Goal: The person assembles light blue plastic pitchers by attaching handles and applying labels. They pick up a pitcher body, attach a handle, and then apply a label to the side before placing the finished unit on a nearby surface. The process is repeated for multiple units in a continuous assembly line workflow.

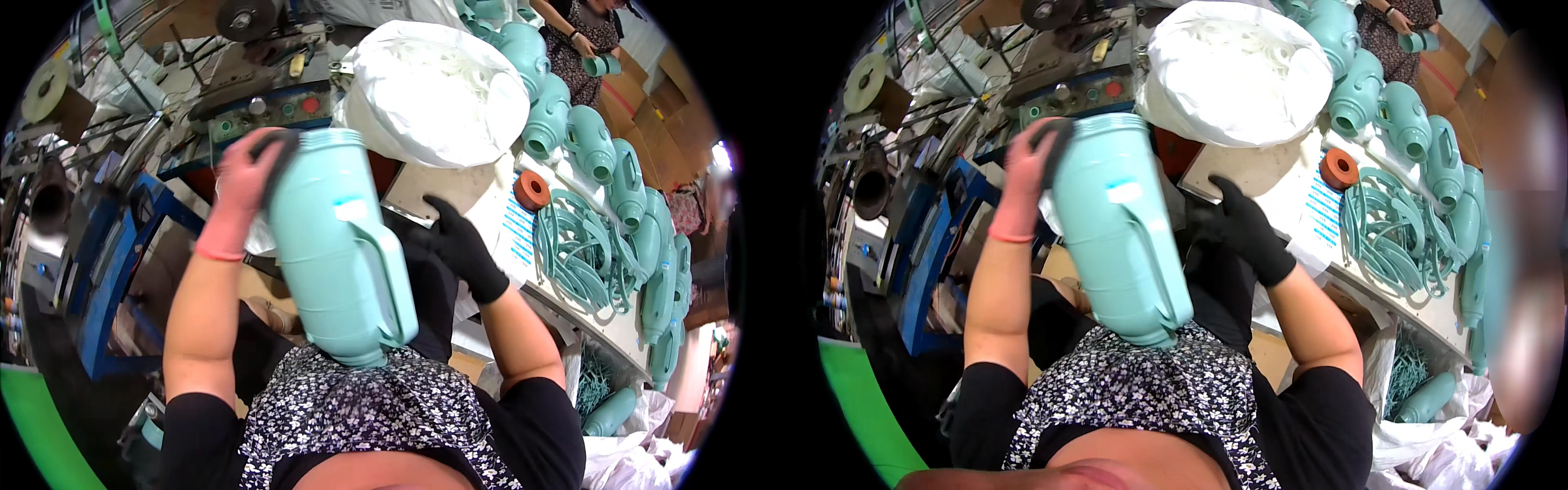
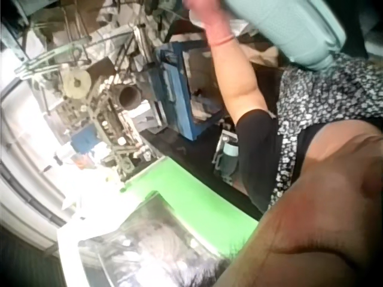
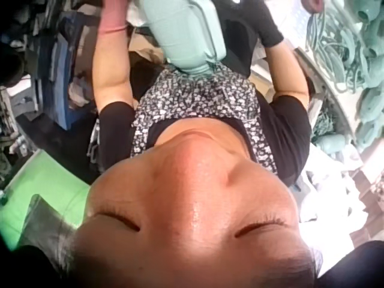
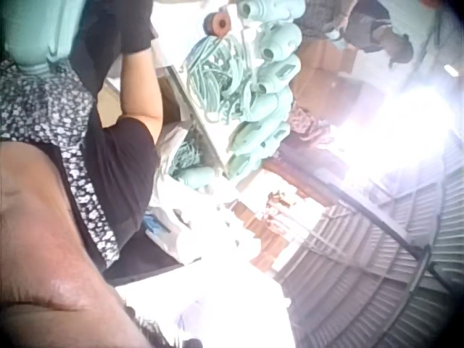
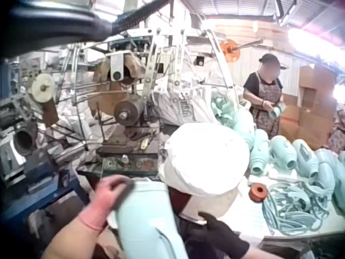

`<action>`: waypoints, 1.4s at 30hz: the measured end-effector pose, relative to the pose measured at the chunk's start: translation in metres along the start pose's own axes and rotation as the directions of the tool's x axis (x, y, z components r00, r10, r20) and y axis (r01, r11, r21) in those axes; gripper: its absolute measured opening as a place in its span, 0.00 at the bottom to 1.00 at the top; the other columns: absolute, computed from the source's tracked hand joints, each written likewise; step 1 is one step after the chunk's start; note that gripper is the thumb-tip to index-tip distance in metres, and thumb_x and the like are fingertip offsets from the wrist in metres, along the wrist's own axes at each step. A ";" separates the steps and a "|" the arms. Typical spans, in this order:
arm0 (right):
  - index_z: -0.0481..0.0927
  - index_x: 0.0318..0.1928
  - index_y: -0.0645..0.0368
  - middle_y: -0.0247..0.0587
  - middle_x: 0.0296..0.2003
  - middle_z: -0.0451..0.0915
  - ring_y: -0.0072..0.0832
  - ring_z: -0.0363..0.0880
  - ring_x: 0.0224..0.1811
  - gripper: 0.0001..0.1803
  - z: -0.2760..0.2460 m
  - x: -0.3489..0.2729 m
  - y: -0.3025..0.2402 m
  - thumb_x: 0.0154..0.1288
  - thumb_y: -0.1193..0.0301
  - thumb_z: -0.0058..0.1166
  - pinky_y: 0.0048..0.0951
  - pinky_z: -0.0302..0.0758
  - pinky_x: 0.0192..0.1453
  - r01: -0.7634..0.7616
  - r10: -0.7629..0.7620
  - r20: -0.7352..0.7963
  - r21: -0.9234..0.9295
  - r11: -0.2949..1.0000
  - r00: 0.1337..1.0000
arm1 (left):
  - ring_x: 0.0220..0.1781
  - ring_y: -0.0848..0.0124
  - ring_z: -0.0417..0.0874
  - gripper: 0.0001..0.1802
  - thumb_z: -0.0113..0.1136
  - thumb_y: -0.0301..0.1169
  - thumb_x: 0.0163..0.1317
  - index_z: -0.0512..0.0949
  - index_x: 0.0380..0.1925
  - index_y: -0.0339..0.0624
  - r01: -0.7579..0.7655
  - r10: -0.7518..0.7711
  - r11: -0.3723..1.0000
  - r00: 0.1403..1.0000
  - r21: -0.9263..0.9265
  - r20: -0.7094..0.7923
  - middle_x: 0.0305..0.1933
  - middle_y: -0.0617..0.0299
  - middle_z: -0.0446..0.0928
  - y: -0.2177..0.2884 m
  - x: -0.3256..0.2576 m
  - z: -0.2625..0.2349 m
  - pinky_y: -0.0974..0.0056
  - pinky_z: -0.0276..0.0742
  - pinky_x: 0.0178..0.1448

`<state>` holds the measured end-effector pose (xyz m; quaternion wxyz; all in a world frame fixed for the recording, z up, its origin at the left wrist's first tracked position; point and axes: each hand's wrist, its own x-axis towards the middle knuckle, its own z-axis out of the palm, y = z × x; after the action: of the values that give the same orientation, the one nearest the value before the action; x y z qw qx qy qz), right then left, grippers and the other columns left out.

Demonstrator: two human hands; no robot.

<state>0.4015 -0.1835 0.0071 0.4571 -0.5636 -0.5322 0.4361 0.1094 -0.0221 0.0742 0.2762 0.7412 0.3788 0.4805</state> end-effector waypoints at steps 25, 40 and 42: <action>0.76 0.49 0.52 0.47 0.48 0.74 0.47 0.73 0.53 0.16 0.091 0.017 -0.038 0.57 0.71 0.52 0.50 0.67 0.63 0.946 -0.933 0.288 -0.298 0.126 0.215 | 0.74 0.60 0.56 0.42 0.56 0.37 0.58 0.51 0.70 0.35 -0.076 0.081 0.980 0.997 -0.185 0.020 0.72 0.50 0.57 0.034 -0.097 -0.055 0.55 0.49 0.75; 0.76 0.49 0.55 0.49 0.51 0.74 0.48 0.71 0.56 0.15 0.066 0.002 -0.035 0.60 0.72 0.51 0.47 0.63 0.68 0.898 -0.888 0.317 -0.393 0.196 0.332 | 0.65 0.63 0.68 0.41 0.63 0.30 0.51 0.61 0.67 0.41 0.281 -0.071 0.905 0.841 -0.320 0.536 0.66 0.55 0.65 0.010 0.001 0.026 0.60 0.63 0.68; 0.73 0.54 0.58 0.52 0.55 0.72 0.49 0.69 0.60 0.20 0.008 -0.010 -0.039 0.60 0.73 0.53 0.45 0.63 0.67 0.763 -0.806 0.157 -0.465 0.450 0.571 | 0.64 0.63 0.68 0.41 0.62 0.28 0.51 0.61 0.67 0.41 0.310 -0.083 0.856 0.872 -0.413 0.483 0.66 0.55 0.65 0.011 -0.008 0.030 0.60 0.63 0.68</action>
<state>0.3849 -0.1928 0.0437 0.4719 -0.3670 -0.8016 0.0026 0.1384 -0.0357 0.0671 0.5789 0.6961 0.2502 0.3431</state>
